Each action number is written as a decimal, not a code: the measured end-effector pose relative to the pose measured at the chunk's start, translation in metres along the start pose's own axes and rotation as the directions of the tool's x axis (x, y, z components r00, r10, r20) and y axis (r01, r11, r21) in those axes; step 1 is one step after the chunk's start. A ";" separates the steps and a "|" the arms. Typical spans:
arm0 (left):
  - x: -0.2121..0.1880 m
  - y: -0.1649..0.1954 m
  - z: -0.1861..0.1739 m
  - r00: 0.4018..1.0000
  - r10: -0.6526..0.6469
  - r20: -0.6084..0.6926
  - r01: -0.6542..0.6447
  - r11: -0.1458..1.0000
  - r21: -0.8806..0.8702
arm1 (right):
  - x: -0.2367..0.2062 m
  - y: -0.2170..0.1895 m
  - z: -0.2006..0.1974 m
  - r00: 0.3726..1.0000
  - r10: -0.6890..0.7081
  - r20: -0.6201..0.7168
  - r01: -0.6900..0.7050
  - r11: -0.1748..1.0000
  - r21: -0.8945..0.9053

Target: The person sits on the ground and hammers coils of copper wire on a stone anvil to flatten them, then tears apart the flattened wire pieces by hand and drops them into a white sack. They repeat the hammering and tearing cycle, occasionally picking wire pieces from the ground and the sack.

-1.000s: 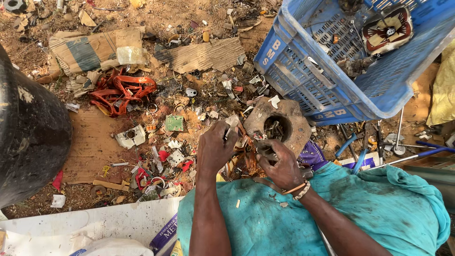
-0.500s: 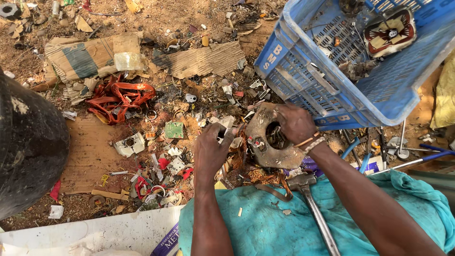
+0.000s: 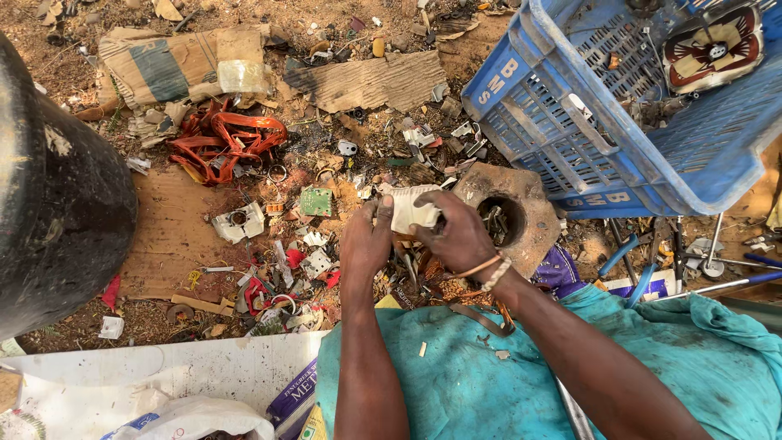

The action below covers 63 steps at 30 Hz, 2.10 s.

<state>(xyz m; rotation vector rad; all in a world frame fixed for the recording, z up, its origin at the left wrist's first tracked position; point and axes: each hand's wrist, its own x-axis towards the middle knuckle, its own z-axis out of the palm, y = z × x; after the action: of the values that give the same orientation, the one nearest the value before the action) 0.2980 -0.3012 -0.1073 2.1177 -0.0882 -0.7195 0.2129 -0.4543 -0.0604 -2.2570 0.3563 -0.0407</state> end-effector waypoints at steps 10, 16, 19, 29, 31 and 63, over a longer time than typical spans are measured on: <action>-0.024 0.025 0.006 0.868 0.394 0.301 -0.330 0.912 -0.243 | -0.050 0.024 -0.024 0.830 0.532 -0.168 0.005 0.293 0.956; -0.030 0.031 0.012 0.890 0.385 0.245 -0.393 0.919 -0.016 | -0.061 0.052 -0.042 0.840 0.542 0.023 -0.005 -0.035 0.999; -0.031 0.033 0.020 0.809 0.562 0.171 -0.568 0.823 -0.018 | -0.074 0.064 -0.047 0.851 0.519 0.079 -0.022 -0.115 0.993; -0.022 0.040 0.047 0.765 0.616 0.191 -0.633 0.773 0.042 | -0.065 0.069 -0.063 0.859 0.501 0.106 -0.183 0.108 0.977; -0.023 0.039 0.051 0.715 0.692 0.094 -0.694 0.719 -0.017 | -0.062 0.058 -0.073 0.888 0.460 0.003 -0.213 0.405 0.889; -0.014 0.025 0.041 0.793 0.537 -0.288 -0.563 0.826 -0.011 | -0.076 0.038 -0.083 0.887 -0.451 0.101 0.448 0.784 -0.430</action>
<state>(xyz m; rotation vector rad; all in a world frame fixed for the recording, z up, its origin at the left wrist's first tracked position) 0.2695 -0.3423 -0.1002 1.9315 -0.4920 -0.0748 0.1186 -0.5188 -0.0277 -2.7531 -0.2106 -0.2404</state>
